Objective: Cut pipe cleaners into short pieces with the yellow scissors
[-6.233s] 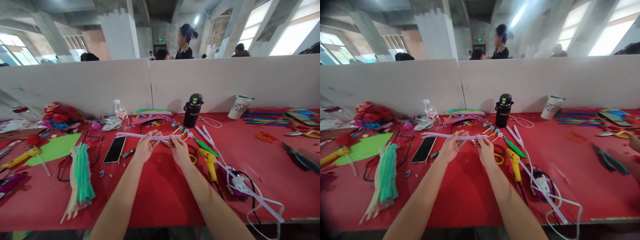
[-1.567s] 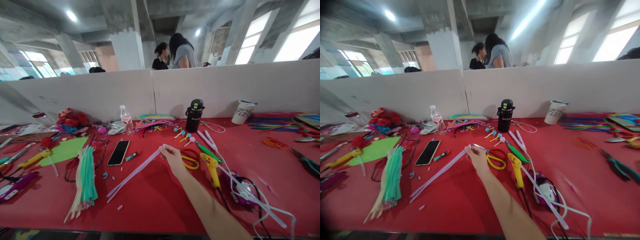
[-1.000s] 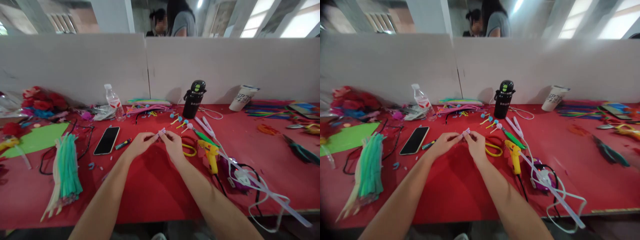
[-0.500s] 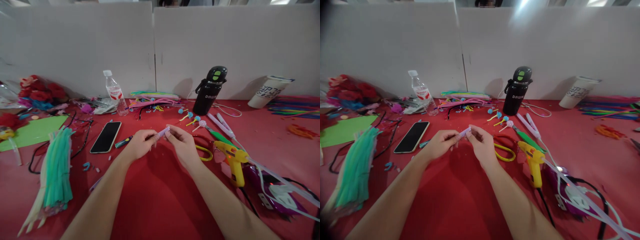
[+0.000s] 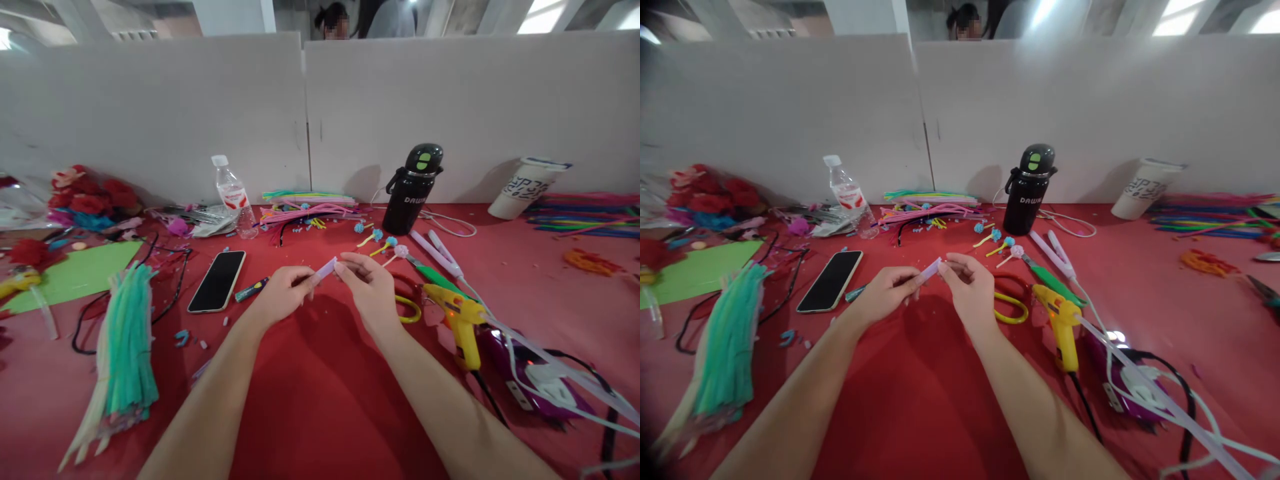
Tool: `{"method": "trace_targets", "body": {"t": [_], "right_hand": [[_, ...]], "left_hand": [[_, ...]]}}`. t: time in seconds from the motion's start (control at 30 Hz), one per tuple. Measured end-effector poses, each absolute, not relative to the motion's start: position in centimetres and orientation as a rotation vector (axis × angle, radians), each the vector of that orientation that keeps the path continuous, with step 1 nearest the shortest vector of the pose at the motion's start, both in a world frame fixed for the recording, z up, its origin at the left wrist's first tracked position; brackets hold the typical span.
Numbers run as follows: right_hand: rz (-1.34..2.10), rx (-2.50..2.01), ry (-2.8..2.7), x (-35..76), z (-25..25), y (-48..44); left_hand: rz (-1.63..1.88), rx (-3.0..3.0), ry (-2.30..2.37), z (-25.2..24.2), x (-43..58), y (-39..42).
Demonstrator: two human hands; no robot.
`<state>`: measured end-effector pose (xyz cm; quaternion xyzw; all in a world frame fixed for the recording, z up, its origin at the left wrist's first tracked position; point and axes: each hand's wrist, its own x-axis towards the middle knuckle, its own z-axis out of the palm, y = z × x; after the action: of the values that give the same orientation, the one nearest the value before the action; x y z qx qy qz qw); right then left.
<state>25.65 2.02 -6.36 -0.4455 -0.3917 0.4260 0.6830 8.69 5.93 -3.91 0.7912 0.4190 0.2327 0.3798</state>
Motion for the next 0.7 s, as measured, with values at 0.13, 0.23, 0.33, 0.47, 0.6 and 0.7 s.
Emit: {"method": "trace_targets", "body": {"t": [0.13, 0.23, 0.33, 0.47, 0.6, 0.7], "right_hand": [[0.957, -0.988, -0.900, 25.56, -6.68, 2.06], [1.019, -0.975, -0.952, 25.40, -6.90, 1.97], [1.069, -0.953, -1.041, 25.31, -7.09, 1.84], [1.061, -0.937, -1.057, 25.44, -7.28, 1.78], [1.058, -0.958, -1.043, 25.56, -7.02, 1.72], [1.069, -0.956, -1.008, 25.54, -6.64, 1.63]], "left_hand": [[0.587, 2.034, 1.061, -4.06, 8.69, 6.03], [0.597, 2.037, 1.049, -3.91, 8.82, 5.92], [0.607, 2.045, 1.011, -3.73, 9.01, 5.77], [0.608, 2.032, 0.980, -3.76, 9.23, 5.67], [0.600, 2.016, 0.938, -3.70, 9.25, 5.55], [0.605, 2.008, 0.935, -3.59, 9.15, 5.48]]}}
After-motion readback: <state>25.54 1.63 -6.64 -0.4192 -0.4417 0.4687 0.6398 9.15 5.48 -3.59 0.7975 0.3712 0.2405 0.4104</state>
